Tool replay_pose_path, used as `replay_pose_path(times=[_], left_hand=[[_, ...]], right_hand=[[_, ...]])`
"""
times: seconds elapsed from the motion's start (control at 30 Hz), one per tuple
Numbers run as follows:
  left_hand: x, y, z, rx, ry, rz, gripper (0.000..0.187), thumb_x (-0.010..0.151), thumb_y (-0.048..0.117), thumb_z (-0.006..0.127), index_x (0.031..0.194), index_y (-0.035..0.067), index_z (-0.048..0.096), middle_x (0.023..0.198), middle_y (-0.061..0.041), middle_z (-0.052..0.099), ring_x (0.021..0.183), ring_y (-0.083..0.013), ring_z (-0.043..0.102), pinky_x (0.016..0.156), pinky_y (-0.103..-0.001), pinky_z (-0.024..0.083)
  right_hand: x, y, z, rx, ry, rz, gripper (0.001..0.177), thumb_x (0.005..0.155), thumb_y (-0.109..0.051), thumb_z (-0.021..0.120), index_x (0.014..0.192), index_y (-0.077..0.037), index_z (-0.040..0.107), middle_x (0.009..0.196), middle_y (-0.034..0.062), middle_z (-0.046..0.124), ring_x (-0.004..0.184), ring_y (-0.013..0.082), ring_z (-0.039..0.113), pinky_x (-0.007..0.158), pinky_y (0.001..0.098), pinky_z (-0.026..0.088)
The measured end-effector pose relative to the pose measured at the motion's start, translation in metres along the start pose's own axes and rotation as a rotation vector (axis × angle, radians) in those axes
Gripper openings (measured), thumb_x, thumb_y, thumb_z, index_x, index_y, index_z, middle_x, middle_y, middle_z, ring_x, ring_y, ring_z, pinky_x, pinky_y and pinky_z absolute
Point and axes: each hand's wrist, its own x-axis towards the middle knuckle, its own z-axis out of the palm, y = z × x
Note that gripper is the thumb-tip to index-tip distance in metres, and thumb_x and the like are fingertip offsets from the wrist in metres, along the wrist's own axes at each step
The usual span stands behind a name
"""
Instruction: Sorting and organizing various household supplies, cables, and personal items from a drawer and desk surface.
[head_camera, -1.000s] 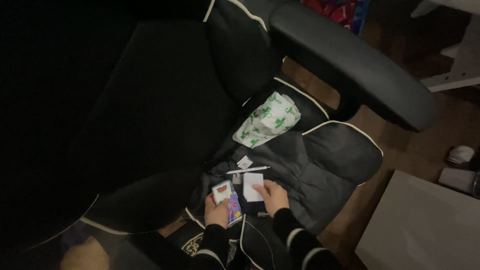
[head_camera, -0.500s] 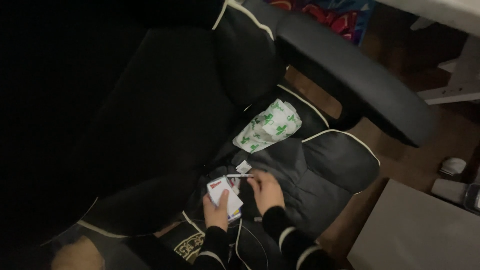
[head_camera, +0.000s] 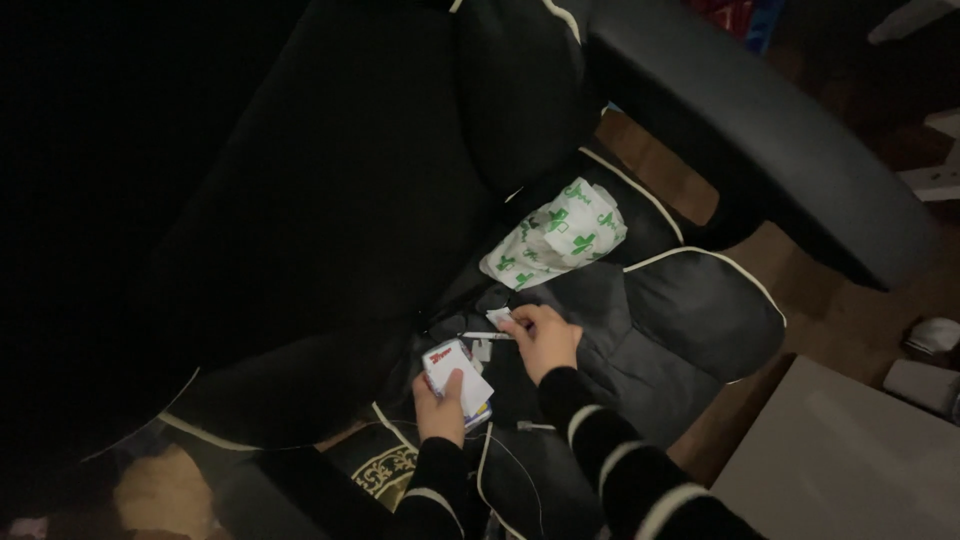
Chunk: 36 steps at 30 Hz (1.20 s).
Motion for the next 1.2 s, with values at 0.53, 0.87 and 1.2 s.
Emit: replay_pose_path(times=[0.53,0.87,1.2], left_hand=[[-0.011,-0.002,-0.004,0.205,-0.021,0.169,0.065,0.081,0.052,0.07,0.135,0.018,0.058,0.121,-0.008,0.076,0.107,-0.0288,0.071,0.095,-0.038,0.052],[-0.02,0.039,-0.024,0.276,-0.035,0.331,0.061,0.089,0.049,0.064,0.137,0.014,0.051,0.121,-0.012,0.073,0.107,-0.0307,0.07,0.093,-0.039,0.052],[-0.037,0.056,-0.043,0.22,-0.14,0.329,0.059,0.088,0.046,0.065,0.138,0.016,0.051,0.123,-0.008,0.074,0.106,-0.0252,0.072,0.091,-0.036,0.054]], right_hand=[[-0.058,-0.051,-0.03,0.174,-0.425,0.144,0.017,0.086,-0.029,0.076,0.077,-0.014,0.078,0.072,0.0026,0.076,0.067,0.0152,0.068,0.068,0.0316,0.052],[0.03,-0.032,0.016,-0.497,0.198,-0.874,0.028,0.089,-0.012,0.068,0.116,-0.007,0.064,0.116,0.0195,0.053,0.11,0.0404,0.053,0.086,0.0482,0.046],[0.009,-0.047,-0.016,-0.342,-0.291,-0.335,0.023,0.095,-0.037,0.068,0.089,-0.018,0.057,0.097,0.0023,0.06,0.096,0.0263,0.056,0.098,0.0436,0.025]])
